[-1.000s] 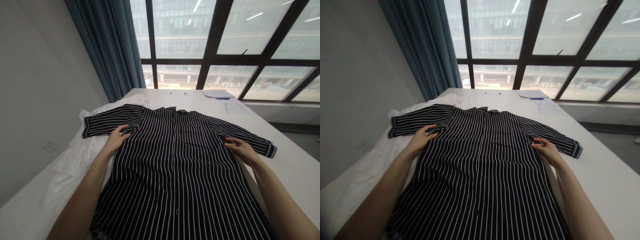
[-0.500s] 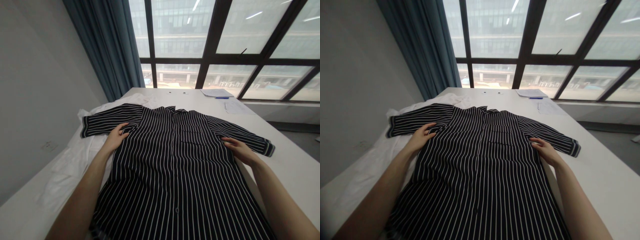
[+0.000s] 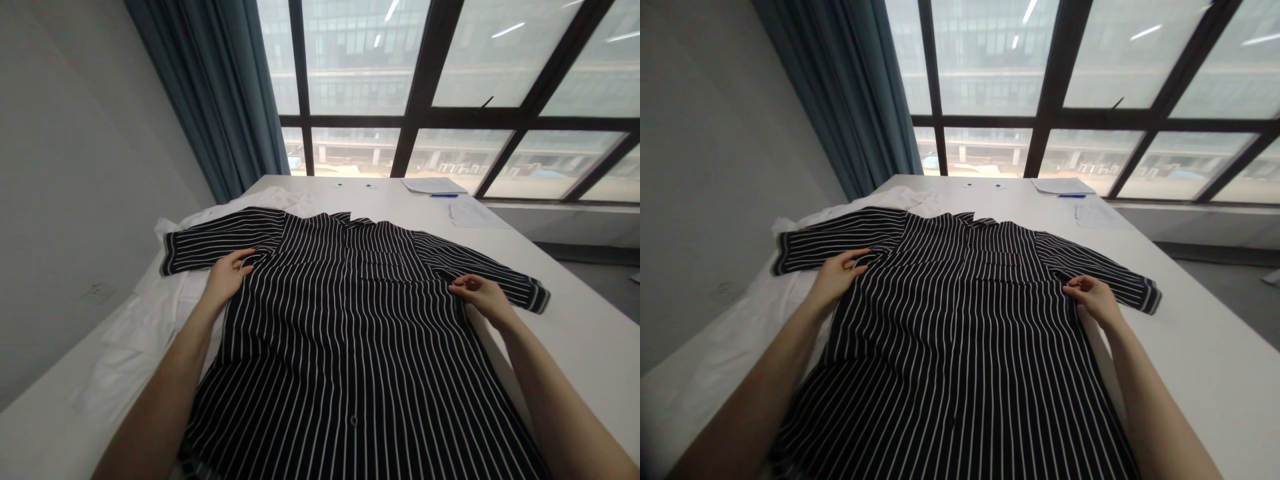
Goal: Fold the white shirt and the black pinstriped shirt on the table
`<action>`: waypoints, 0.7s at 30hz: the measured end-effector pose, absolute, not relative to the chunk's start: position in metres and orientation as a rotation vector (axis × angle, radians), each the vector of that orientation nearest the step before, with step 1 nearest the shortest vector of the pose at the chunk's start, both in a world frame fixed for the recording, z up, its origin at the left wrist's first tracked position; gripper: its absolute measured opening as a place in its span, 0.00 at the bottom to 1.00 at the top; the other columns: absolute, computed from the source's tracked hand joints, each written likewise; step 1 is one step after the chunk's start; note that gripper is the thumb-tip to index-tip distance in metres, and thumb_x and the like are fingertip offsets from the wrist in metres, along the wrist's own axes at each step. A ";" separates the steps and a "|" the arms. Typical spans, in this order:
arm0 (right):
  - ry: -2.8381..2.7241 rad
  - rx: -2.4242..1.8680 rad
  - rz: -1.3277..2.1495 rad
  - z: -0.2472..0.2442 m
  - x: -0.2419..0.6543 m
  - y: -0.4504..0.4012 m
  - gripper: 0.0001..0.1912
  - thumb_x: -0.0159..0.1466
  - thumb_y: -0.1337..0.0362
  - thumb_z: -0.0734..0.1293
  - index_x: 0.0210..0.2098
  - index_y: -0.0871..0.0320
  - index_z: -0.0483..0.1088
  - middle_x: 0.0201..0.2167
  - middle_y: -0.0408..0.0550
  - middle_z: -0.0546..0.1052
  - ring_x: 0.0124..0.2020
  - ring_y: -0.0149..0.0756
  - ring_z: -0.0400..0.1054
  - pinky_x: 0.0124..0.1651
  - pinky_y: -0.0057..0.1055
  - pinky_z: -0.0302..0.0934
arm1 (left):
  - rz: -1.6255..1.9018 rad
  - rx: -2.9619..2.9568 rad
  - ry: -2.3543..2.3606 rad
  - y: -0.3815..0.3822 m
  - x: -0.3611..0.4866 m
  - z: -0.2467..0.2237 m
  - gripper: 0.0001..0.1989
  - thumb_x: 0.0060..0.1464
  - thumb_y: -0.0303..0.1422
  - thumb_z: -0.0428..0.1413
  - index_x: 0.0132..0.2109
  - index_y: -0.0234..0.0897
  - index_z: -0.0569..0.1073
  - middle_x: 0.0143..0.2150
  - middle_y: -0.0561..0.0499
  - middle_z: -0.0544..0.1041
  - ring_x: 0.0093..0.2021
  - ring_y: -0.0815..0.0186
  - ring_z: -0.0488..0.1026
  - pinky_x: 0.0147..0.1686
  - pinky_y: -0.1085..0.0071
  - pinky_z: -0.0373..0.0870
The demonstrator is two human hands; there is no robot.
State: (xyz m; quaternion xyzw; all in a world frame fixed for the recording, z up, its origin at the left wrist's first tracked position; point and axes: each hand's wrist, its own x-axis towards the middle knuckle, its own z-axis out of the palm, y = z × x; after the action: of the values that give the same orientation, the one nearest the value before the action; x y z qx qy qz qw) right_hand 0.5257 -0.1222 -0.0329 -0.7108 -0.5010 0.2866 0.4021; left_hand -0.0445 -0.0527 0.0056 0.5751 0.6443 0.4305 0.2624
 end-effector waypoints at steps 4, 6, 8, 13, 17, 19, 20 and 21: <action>-1.314 -1.896 0.641 -0.034 0.528 -0.120 0.20 0.46 0.47 0.71 0.28 0.57 0.73 0.19 0.46 0.74 0.21 0.36 0.65 0.25 0.32 0.56 | 1.080 1.581 1.685 -0.053 -0.046 0.004 0.30 0.44 0.31 0.58 0.58 0.36 0.72 0.24 0.55 0.75 0.26 0.64 0.73 0.32 0.69 0.73; -1.330 -1.947 0.550 -0.036 0.529 -0.116 0.18 0.49 0.48 0.68 0.28 0.57 0.75 0.19 0.47 0.74 0.24 0.40 0.67 0.28 0.34 0.57 | 1.045 1.612 1.632 -0.054 -0.045 0.005 0.31 0.44 0.29 0.57 0.59 0.36 0.71 0.23 0.57 0.74 0.24 0.65 0.72 0.32 0.69 0.73; -1.329 -1.961 0.476 -0.039 0.529 -0.111 0.16 0.52 0.50 0.66 0.28 0.57 0.75 0.23 0.50 0.77 0.28 0.43 0.70 0.32 0.36 0.59 | 1.043 1.639 1.581 -0.055 -0.044 0.008 0.32 0.45 0.29 0.56 0.60 0.37 0.70 0.28 0.55 0.77 0.27 0.65 0.74 0.37 0.67 0.74; -1.374 -1.856 0.499 -0.047 0.519 -0.109 0.20 0.53 0.50 0.67 0.38 0.58 0.75 0.30 0.52 0.80 0.35 0.47 0.74 0.39 0.40 0.64 | 1.005 1.781 1.585 -0.056 -0.041 0.015 0.25 0.46 0.32 0.58 0.54 0.41 0.75 0.43 0.51 0.80 0.43 0.59 0.77 0.51 0.59 0.71; -1.471 -1.697 0.630 -0.047 0.511 -0.115 0.22 0.52 0.53 0.68 0.44 0.57 0.76 0.38 0.51 0.81 0.39 0.44 0.75 0.42 0.37 0.67 | 0.870 1.865 1.635 -0.055 -0.042 0.016 0.13 0.47 0.33 0.58 0.41 0.39 0.81 0.48 0.48 0.81 0.53 0.54 0.74 0.61 0.57 0.61; -1.479 -1.672 0.630 -0.047 0.511 -0.116 0.21 0.53 0.56 0.68 0.43 0.57 0.78 0.41 0.52 0.81 0.41 0.44 0.74 0.43 0.37 0.67 | 0.839 1.857 1.669 -0.054 -0.043 0.015 0.16 0.47 0.32 0.58 0.45 0.38 0.81 0.51 0.47 0.79 0.56 0.53 0.72 0.63 0.56 0.59; -1.472 -1.674 0.616 -0.047 0.512 -0.116 0.21 0.54 0.57 0.67 0.44 0.57 0.78 0.42 0.52 0.81 0.41 0.44 0.74 0.42 0.36 0.67 | 0.840 1.850 1.686 -0.054 -0.043 0.014 0.18 0.46 0.31 0.58 0.47 0.37 0.80 0.52 0.46 0.79 0.57 0.52 0.72 0.63 0.56 0.58; -1.461 -1.682 0.595 -0.048 0.513 -0.116 0.22 0.54 0.58 0.67 0.46 0.58 0.78 0.41 0.53 0.81 0.40 0.44 0.74 0.42 0.36 0.68 | 0.838 1.845 1.696 -0.054 -0.044 0.014 0.20 0.46 0.30 0.58 0.49 0.37 0.79 0.53 0.46 0.78 0.58 0.52 0.71 0.64 0.56 0.57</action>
State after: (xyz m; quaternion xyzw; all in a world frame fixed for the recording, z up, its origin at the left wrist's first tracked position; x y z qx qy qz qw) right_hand 0.5130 -0.1157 -0.0480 -0.6668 -0.5790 0.2357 0.4057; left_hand -0.0436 -0.0537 0.0138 0.6765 0.6220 0.3074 0.2469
